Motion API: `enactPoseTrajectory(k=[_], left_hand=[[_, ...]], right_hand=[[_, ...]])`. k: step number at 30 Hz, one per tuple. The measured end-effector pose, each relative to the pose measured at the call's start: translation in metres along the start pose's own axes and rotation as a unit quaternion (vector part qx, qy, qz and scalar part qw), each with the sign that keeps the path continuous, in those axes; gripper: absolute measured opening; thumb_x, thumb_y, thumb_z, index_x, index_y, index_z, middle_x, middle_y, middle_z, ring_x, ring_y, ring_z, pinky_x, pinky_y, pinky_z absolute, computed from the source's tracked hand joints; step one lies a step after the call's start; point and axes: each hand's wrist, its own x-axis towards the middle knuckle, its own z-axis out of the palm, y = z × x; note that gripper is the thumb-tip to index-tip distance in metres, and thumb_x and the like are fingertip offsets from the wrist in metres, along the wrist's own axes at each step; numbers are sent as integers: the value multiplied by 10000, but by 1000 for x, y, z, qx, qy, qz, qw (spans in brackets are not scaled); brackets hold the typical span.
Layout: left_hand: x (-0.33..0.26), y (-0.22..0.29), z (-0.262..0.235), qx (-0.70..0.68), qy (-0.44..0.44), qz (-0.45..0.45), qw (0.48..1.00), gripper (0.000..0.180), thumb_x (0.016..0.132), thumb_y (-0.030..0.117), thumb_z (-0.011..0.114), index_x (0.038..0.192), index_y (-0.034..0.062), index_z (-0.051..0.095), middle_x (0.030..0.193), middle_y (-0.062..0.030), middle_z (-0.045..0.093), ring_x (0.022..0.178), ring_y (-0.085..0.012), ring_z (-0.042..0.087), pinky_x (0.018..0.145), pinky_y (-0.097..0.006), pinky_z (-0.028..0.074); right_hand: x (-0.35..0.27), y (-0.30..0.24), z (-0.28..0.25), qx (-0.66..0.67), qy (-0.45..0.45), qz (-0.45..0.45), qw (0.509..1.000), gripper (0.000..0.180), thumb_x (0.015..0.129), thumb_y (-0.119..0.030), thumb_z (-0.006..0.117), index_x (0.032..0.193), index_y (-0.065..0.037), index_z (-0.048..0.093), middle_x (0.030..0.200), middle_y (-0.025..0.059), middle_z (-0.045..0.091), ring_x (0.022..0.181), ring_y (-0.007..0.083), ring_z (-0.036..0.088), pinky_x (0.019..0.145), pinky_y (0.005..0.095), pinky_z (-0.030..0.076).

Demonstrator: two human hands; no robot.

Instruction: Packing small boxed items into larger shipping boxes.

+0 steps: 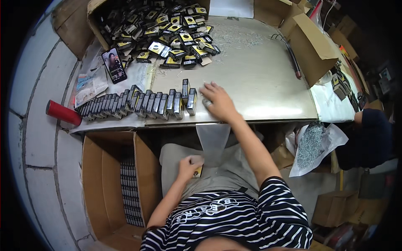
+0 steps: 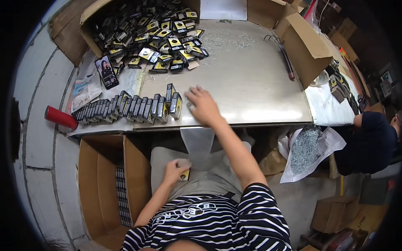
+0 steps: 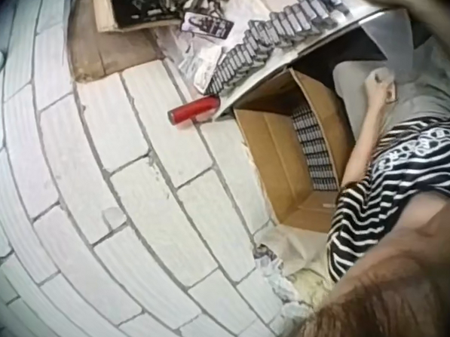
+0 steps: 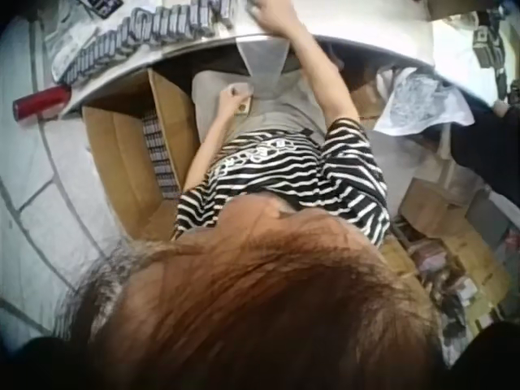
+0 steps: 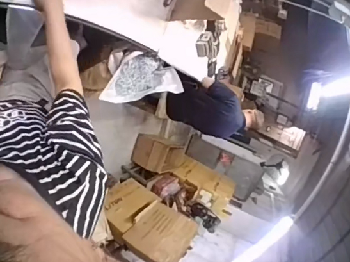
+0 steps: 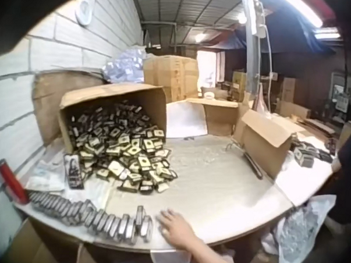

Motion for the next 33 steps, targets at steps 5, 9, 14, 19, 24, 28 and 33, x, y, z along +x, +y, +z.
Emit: enactPoseTrajectory(k=[5,9,14,19,24,28,33], left_hand=[[19,18,39,-49,-130,-93,986,296,684,122,782,919,-23,675,792,-53,673,684,-123,609,601,-271,491],[9,-15,42,-201,-102,-88,970,348,706,41,745,1020,-41,620,871,-82,675,740,-162,646,664,-276,523],[10,-30,33,-465,-158,-75,868,476,742,-82,619,1197,-62,481,1041,-117,640,931,-187,634,816,-315,521],[4,-39,36,-486,-199,-77,847,491,758,-119,565,1231,-60,451,1107,-125,616,1018,-198,609,890,-308,494],[-21,-51,33,-362,-234,-96,897,443,773,-103,546,1209,-38,500,1116,-113,610,1045,-181,591,879,-293,485],[-41,12,18,-360,-126,23,924,442,790,-91,529,1226,-26,506,1163,-96,590,1044,-161,572,898,-279,461],[-47,83,12,-175,-16,194,965,454,805,-92,472,1257,-46,484,1206,-150,580,1083,-219,573,940,-330,444]], right_hand=[[-50,-40,17,-113,43,11,993,543,741,-53,569,1281,-96,518,1306,174,508,1283,362,402,1065,430,334],[-104,-89,-16,-48,-6,24,999,596,677,66,507,1251,-90,540,1307,164,504,1281,358,404,1065,430,339],[-149,-79,-43,126,-23,55,990,564,654,177,434,1150,-37,597,1189,183,572,1143,358,533,959,387,441],[-194,-70,9,181,-29,83,980,514,649,122,494,1131,-21,600,1067,185,629,1008,362,603,875,401,489],[-196,-75,6,114,-245,106,957,382,718,58,532,1085,-3,617,938,182,661,887,362,635,798,386,510],[-171,-72,-25,180,-116,123,969,302,745,38,560,1036,13,632,884,174,669,826,333,646,753,365,515],[-150,-93,-51,297,-141,161,930,261,731,64,576,983,41,640,882,164,673,786,280,655,713,334,511]])
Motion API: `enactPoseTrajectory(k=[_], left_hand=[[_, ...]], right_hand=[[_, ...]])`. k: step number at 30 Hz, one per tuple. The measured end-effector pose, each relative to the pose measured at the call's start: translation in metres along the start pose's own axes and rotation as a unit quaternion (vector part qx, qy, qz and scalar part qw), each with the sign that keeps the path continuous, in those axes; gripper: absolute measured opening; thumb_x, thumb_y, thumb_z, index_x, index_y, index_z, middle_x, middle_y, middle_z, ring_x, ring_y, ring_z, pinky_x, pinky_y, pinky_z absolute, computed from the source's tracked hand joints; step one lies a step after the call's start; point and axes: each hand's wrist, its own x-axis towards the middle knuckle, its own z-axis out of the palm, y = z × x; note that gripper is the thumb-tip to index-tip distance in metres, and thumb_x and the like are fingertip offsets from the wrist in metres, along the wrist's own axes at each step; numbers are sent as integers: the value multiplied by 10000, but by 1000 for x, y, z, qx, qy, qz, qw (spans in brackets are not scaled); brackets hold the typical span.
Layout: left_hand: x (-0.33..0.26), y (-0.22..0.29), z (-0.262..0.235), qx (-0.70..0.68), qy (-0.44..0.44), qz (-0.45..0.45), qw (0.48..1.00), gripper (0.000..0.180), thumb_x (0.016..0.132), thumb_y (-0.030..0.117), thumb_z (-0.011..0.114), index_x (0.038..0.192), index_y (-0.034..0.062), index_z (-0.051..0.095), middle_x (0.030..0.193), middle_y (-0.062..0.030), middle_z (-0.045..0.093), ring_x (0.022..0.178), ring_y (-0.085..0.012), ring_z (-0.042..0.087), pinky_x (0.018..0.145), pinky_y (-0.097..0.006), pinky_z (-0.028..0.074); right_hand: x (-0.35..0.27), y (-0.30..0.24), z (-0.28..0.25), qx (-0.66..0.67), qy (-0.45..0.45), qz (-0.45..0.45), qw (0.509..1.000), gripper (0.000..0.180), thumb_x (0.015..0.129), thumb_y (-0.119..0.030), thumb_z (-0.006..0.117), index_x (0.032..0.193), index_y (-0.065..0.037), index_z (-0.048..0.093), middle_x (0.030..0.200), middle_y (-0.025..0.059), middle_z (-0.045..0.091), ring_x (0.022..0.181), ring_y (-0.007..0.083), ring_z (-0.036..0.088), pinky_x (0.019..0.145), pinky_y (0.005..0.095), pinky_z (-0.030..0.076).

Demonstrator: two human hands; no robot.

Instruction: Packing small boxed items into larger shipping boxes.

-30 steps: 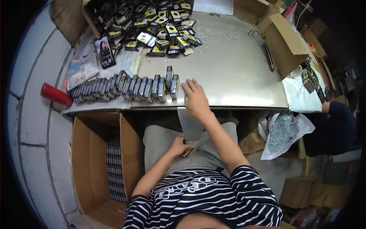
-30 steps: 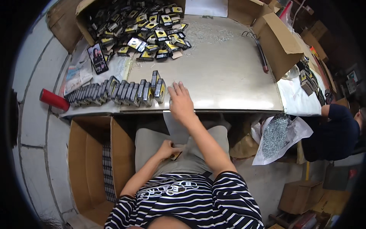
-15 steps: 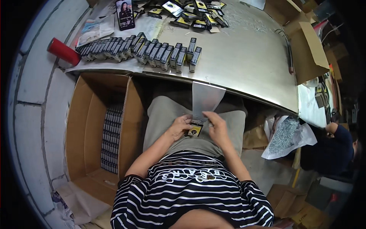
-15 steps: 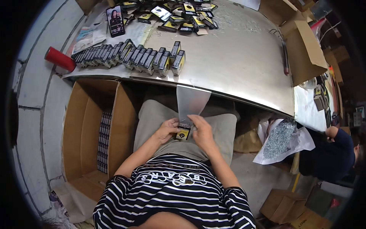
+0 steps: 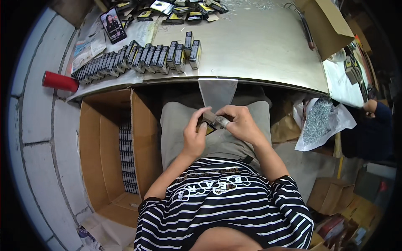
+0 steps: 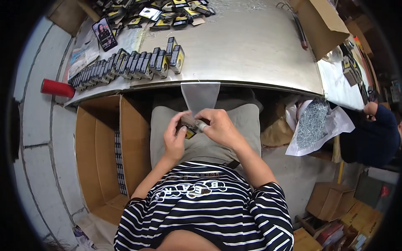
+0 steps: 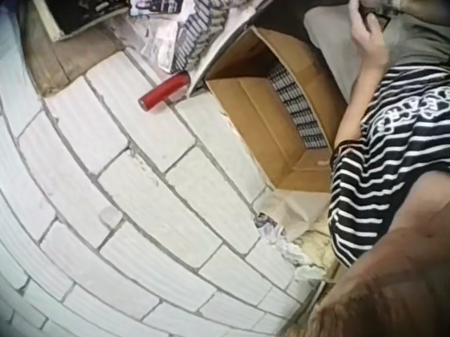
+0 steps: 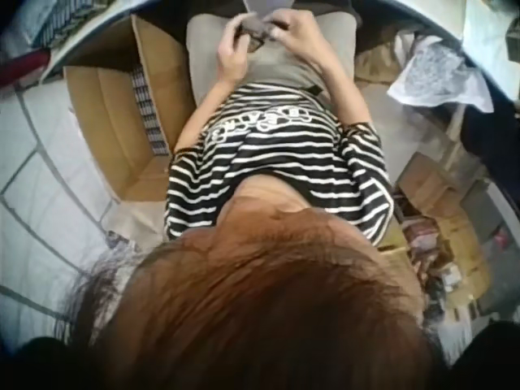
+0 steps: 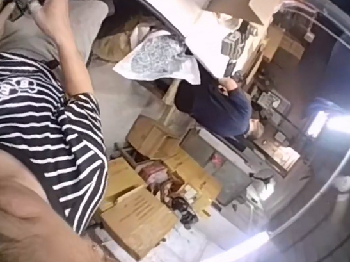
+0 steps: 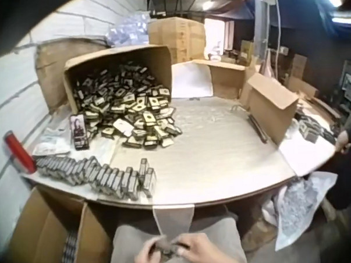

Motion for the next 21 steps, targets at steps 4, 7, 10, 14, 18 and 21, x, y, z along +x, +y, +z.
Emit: enactPoseTrajectory(k=[4,7,10,14,18,21], left_hand=[[11,32,12,365,103,290,879,480,811,-70,453,1291,-51,460,1261,-212,540,1189,-338,519,1016,-414,380],[16,40,12,458,32,345,819,563,796,-80,462,1353,-60,384,1334,-252,466,1262,-411,433,1062,-455,322],[21,41,13,386,67,291,872,580,814,-70,487,1377,-56,347,1363,-243,444,1283,-386,420,1080,-451,301],[26,32,2,219,8,133,967,571,849,-53,509,1389,-51,323,1369,-217,443,1236,-345,475,1029,-419,376],[12,35,4,45,-5,-58,997,575,863,-13,577,1383,-43,332,1315,-180,492,1115,-270,562,887,-345,488],[5,31,12,26,6,-32,999,589,848,-6,627,1369,-35,354,1242,-155,538,1035,-211,595,781,-284,521]], right_hand=[[3,-34,-2,128,-14,32,991,244,728,41,568,960,45,647,842,175,669,768,264,667,694,347,516],[18,-18,-13,83,14,-22,996,231,737,32,569,952,46,650,821,154,667,759,229,660,691,339,517],[35,12,-32,-93,81,-135,983,212,754,36,578,954,50,649,819,102,667,750,174,633,697,309,511],[36,14,-46,-158,94,-93,979,156,827,-39,612,954,29,672,828,48,667,774,146,611,727,311,516],[25,8,-50,165,12,28,986,244,897,-195,592,1017,1,675,917,56,679,836,174,622,787,325,508],[15,20,-27,235,1,-29,971,341,927,-295,536,1086,-19,658,1000,73,670,898,166,615,828,308,493]])
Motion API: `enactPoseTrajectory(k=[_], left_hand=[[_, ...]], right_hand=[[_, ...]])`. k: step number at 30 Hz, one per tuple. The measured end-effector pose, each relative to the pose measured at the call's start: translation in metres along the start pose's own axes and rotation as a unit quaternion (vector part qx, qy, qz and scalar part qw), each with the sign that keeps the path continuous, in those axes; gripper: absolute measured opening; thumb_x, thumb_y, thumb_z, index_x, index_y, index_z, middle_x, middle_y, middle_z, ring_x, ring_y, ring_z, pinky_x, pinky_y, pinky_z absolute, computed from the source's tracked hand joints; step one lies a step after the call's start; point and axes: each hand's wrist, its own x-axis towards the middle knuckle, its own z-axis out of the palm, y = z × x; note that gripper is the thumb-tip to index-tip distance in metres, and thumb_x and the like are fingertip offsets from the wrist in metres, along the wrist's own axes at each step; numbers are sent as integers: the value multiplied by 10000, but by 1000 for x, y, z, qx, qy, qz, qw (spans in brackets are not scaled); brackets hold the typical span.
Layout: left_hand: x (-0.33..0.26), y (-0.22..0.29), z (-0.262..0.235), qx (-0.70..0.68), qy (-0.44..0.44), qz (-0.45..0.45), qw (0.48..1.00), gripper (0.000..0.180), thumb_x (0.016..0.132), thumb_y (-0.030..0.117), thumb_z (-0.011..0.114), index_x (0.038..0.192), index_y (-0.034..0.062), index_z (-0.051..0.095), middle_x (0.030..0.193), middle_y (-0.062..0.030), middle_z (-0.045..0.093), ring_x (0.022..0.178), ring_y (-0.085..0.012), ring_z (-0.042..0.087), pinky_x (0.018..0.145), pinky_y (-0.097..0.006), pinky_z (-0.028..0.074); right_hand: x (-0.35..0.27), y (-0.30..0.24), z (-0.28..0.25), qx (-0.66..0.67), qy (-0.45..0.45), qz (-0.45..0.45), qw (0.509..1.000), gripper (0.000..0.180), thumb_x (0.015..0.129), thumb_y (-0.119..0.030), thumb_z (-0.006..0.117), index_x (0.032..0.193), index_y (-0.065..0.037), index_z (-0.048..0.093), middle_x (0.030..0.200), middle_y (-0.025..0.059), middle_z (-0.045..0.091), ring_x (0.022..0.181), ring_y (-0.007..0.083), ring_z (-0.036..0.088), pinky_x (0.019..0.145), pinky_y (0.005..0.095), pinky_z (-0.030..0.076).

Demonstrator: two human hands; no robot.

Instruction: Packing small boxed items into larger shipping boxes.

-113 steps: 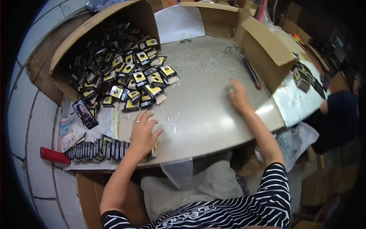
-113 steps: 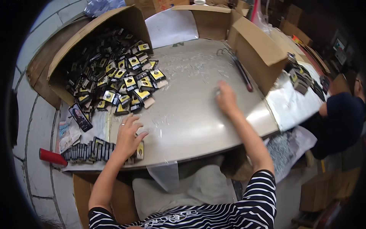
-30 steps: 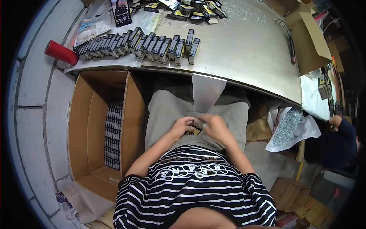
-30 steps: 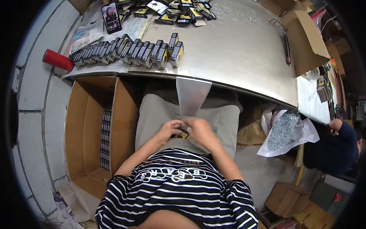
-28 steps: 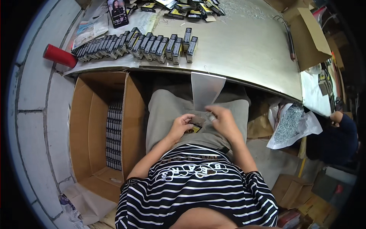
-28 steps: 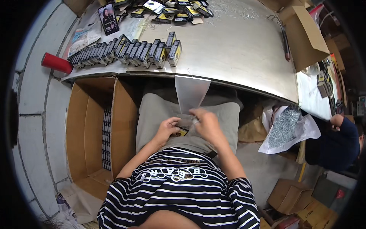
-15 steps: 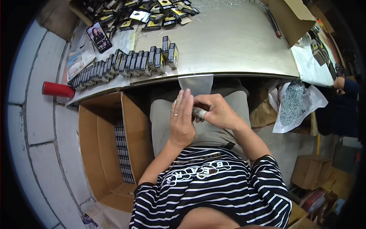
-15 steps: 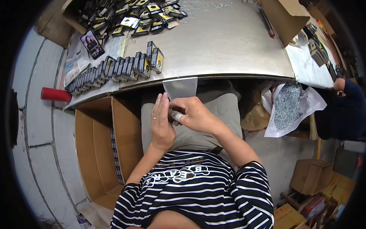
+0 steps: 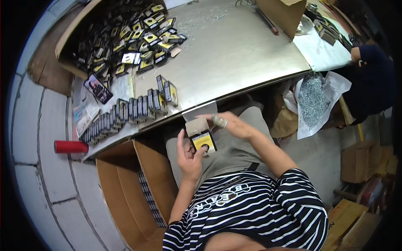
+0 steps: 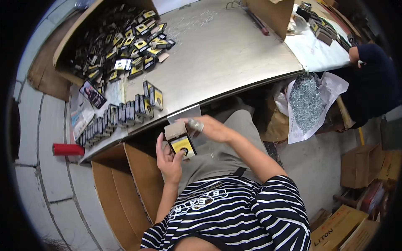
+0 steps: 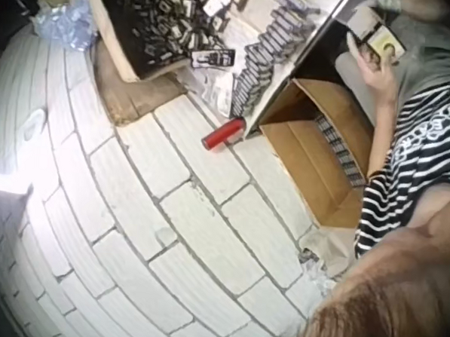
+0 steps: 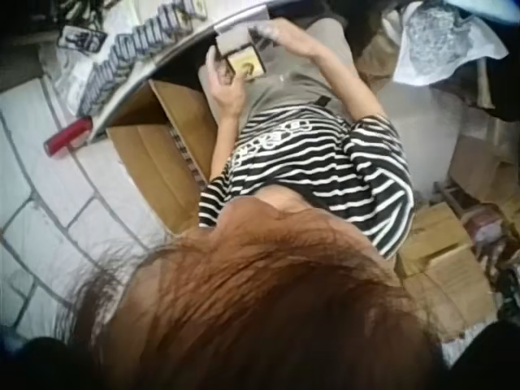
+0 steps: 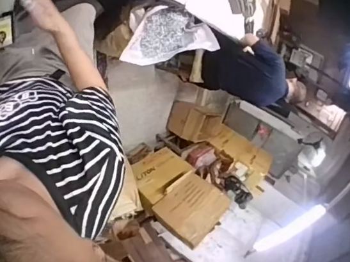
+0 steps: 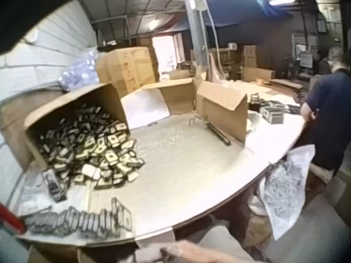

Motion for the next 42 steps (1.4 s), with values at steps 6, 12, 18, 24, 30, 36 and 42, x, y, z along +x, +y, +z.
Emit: enactPoseTrajectory(k=[6,12,18,24,30,36,42], left_hand=[[2,-19,-15,308,-28,272,911,663,787,-12,719,1354,-9,376,1011,-94,633,872,-141,615,693,-214,498],[11,-2,-4,147,56,208,965,694,768,-5,740,1362,12,382,938,-94,653,806,-141,631,671,-247,516],[10,7,-3,-46,81,66,993,725,752,-19,749,1372,17,375,762,-18,589,663,-49,557,585,-191,449],[10,-3,-15,107,23,98,989,734,768,-48,721,1392,22,341,731,-7,562,666,-46,527,581,-178,411],[14,4,-16,-9,-5,17,1000,568,796,-56,684,1311,-20,447,885,-75,655,800,-89,611,713,-207,492],[53,24,14,-38,26,80,996,268,814,-41,666,1078,-41,620,886,-73,658,782,-87,609,697,-197,488],[170,83,4,415,51,180,890,195,774,71,714,935,-14,644,1070,-170,613,1019,-258,586,833,-320,472]], right_hand=[[-4,-10,34,257,-32,-12,966,334,960,-263,495,1115,-6,645,1004,83,679,927,126,622,827,257,492],[-2,10,36,94,19,-12,995,201,896,-87,590,1054,10,666,1008,84,681,913,113,619,808,242,494],[-6,12,51,101,82,-61,990,160,849,-18,629,995,22,681,900,52,688,851,96,618,764,241,501],[-4,12,34,102,73,-14,992,169,836,8,605,984,18,686,879,49,686,827,87,614,759,234,494],[-9,13,21,43,-12,-25,999,209,834,19,574,1015,14,678,909,56,685,829,85,606,770,234,485],[-9,-11,28,51,87,-67,993,261,858,-10,574,1111,10,640,1064,99,652,971,120,588,860,256,461],[3,-29,-7,60,171,-114,977,345,894,-77,563,1226,15,567,1262,115,563,1135,186,543,982,302,401]])
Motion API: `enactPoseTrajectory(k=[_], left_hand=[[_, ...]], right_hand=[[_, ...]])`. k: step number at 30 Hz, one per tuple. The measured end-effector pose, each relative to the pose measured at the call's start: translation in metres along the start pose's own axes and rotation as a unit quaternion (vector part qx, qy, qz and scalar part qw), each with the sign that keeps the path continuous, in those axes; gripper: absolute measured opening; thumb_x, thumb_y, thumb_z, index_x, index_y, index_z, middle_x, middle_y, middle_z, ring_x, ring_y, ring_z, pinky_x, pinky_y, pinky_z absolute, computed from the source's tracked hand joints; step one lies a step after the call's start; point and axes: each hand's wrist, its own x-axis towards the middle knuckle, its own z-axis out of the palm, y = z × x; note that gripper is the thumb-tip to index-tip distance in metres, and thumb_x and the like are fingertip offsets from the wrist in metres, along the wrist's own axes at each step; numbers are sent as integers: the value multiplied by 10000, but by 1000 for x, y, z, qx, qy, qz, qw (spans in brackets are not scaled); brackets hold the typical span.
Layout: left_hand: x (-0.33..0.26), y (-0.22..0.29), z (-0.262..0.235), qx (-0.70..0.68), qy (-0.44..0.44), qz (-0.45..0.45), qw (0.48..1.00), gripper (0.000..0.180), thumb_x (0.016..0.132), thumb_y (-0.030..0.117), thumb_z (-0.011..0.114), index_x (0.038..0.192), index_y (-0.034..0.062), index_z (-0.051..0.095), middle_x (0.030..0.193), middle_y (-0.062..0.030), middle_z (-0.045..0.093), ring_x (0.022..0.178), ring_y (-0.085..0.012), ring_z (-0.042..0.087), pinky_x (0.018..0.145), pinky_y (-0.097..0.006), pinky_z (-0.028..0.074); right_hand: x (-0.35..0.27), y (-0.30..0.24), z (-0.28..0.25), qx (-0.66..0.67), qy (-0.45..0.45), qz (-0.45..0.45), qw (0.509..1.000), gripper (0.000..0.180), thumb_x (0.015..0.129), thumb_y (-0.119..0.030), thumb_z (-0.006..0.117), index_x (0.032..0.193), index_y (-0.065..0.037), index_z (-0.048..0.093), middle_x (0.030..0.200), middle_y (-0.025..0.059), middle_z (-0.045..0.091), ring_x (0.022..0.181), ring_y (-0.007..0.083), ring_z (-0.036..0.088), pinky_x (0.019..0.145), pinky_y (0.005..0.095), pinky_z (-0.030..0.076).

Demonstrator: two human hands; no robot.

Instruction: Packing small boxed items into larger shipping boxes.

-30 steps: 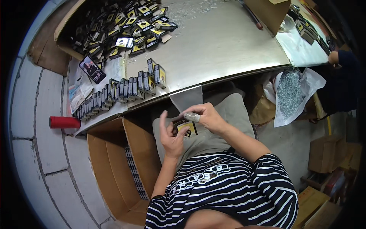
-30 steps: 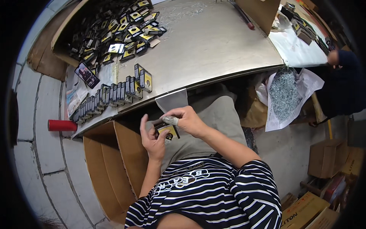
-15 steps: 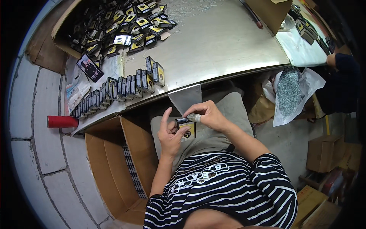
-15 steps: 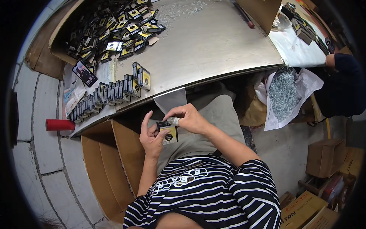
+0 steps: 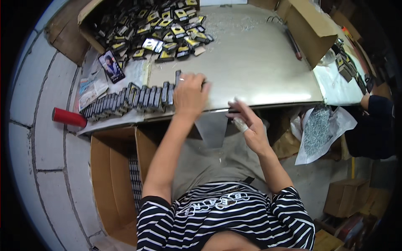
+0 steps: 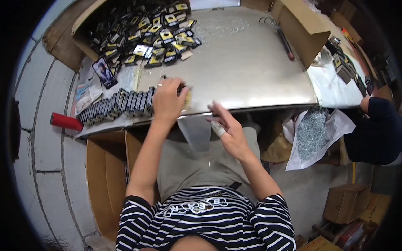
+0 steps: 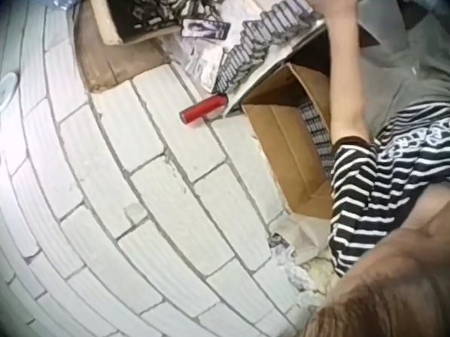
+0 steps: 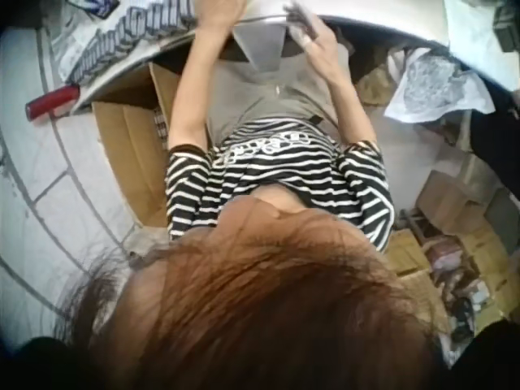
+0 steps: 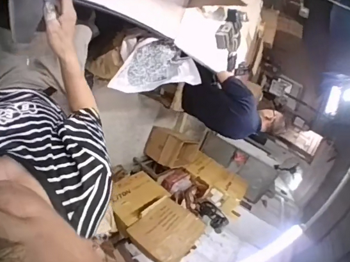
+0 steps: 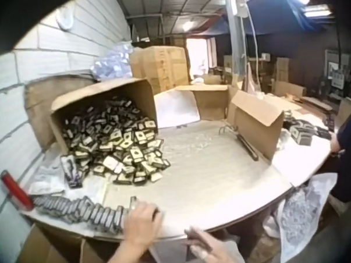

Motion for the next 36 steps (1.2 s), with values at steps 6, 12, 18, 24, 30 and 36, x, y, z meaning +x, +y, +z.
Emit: enactPoseTrajectory(k=[6,12,18,24,30,36], left_hand=[[71,-41,8,296,-59,144,943,457,726,113,726,1144,42,555,1279,-178,471,1208,-352,436,952,-430,399],[206,-42,39,246,-157,212,933,518,758,154,690,1220,49,479,1340,-188,432,1188,-370,451,939,-463,404],[279,-119,84,364,-164,197,895,469,803,209,649,1219,56,495,1214,-182,539,1059,-371,549,856,-421,470],[227,-76,35,39,-91,61,993,357,872,179,569,1178,1,523,969,-103,656,835,-271,636,755,-381,495],[38,-22,-13,-462,-25,-87,882,354,864,106,572,1168,-72,533,1018,-67,622,890,-107,574,788,-238,463],[-172,-60,-16,-534,46,-342,772,446,832,-24,561,1261,-91,461,1149,-108,592,1032,-171,585,922,-283,443]], right_hand=[[93,-12,-101,-313,-55,-9,948,286,865,-59,554,1134,10,626,1090,131,658,1005,207,622,898,301,461],[378,22,-163,-574,112,-46,810,382,848,-245,542,1133,-2,621,1098,208,641,1042,372,600,910,403,464],[454,100,-149,-725,49,26,687,649,880,-285,514,1451,-99,269,1505,214,220,1376,419,220,1124,481,213],[329,102,-111,-723,-87,-84,680,624,893,-303,515,1426,-53,309,1497,210,244,1396,387,193,1132,479,200],[234,100,-63,-726,-65,-85,679,572,885,-208,532,1404,-46,352,1486,191,284,1384,365,245,1132,439,221],[171,50,-67,-352,7,-57,934,507,870,-159,548,1347,-25,439,1425,185,395,1341,331,341,1117,374,262]])
